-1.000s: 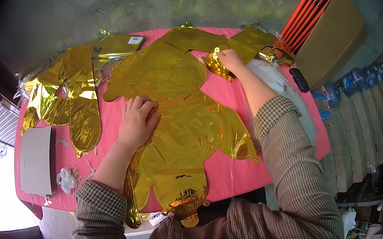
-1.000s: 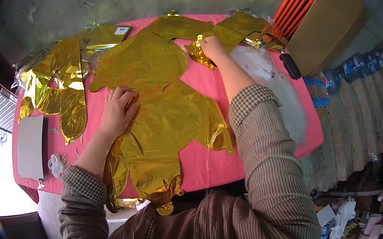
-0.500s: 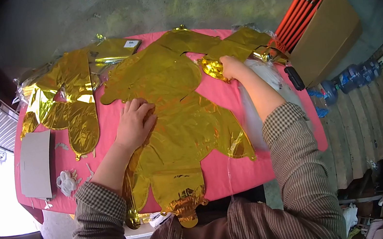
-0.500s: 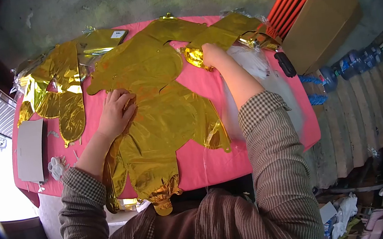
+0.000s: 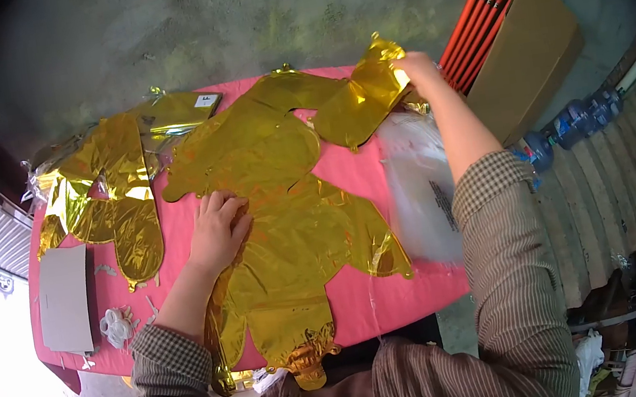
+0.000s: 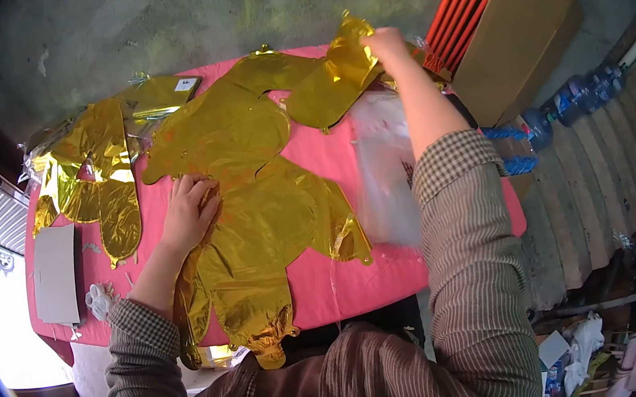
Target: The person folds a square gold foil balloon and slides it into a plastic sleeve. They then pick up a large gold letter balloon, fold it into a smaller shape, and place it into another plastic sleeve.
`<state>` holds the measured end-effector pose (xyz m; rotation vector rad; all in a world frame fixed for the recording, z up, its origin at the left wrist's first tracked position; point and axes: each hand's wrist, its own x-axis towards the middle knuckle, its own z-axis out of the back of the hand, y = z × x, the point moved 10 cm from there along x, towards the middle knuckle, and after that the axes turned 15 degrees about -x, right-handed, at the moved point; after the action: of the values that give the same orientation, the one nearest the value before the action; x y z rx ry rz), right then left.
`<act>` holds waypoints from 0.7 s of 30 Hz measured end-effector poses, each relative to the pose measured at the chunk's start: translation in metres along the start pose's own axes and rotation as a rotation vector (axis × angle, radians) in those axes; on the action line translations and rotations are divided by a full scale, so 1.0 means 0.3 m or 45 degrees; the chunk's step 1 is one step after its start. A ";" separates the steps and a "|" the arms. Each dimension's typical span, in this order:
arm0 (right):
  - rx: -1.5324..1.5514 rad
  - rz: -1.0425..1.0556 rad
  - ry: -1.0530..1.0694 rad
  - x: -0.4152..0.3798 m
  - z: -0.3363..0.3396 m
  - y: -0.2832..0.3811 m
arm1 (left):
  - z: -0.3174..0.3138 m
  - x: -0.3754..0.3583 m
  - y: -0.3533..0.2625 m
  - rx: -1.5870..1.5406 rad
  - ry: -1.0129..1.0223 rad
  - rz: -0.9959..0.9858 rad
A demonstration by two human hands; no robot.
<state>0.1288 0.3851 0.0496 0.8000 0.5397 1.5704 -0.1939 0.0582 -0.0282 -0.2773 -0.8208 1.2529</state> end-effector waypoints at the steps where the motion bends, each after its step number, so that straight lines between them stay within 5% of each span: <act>1: 0.073 -0.059 -0.057 -0.038 0.072 0.046 | -0.001 -0.001 0.001 0.008 0.003 -0.004; 4: -0.120 0.087 -0.263 0.052 0.242 0.044 | -0.002 -0.003 -0.001 0.004 0.009 -0.005; 8: -0.018 0.273 -0.909 0.179 0.716 0.068 | 0.001 -0.001 -0.001 -0.015 -0.007 0.019; 11: 0.118 0.307 -1.465 -0.076 0.981 0.298 | 0.003 0.000 -0.004 0.012 -0.003 0.028; 15: 0.054 0.659 -1.800 -0.236 1.224 0.601 | 0.000 0.001 0.009 0.006 -0.032 0.012; 17: 0.420 0.762 -1.457 -0.192 1.244 0.703 | -0.002 0.001 0.004 -0.038 -0.028 -0.041; 19: 0.513 0.846 -1.146 0.161 1.348 0.640 | -0.002 -0.002 0.000 -0.007 -0.024 -0.072; 21: -0.086 1.051 -1.636 0.492 1.506 0.497 | 0.000 -0.008 0.001 -0.037 -0.072 -0.099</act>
<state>0.3653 0.4604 0.4814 1.8658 -0.8723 1.3656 -0.1943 0.0561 -0.0293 -0.2320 -0.8912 1.1813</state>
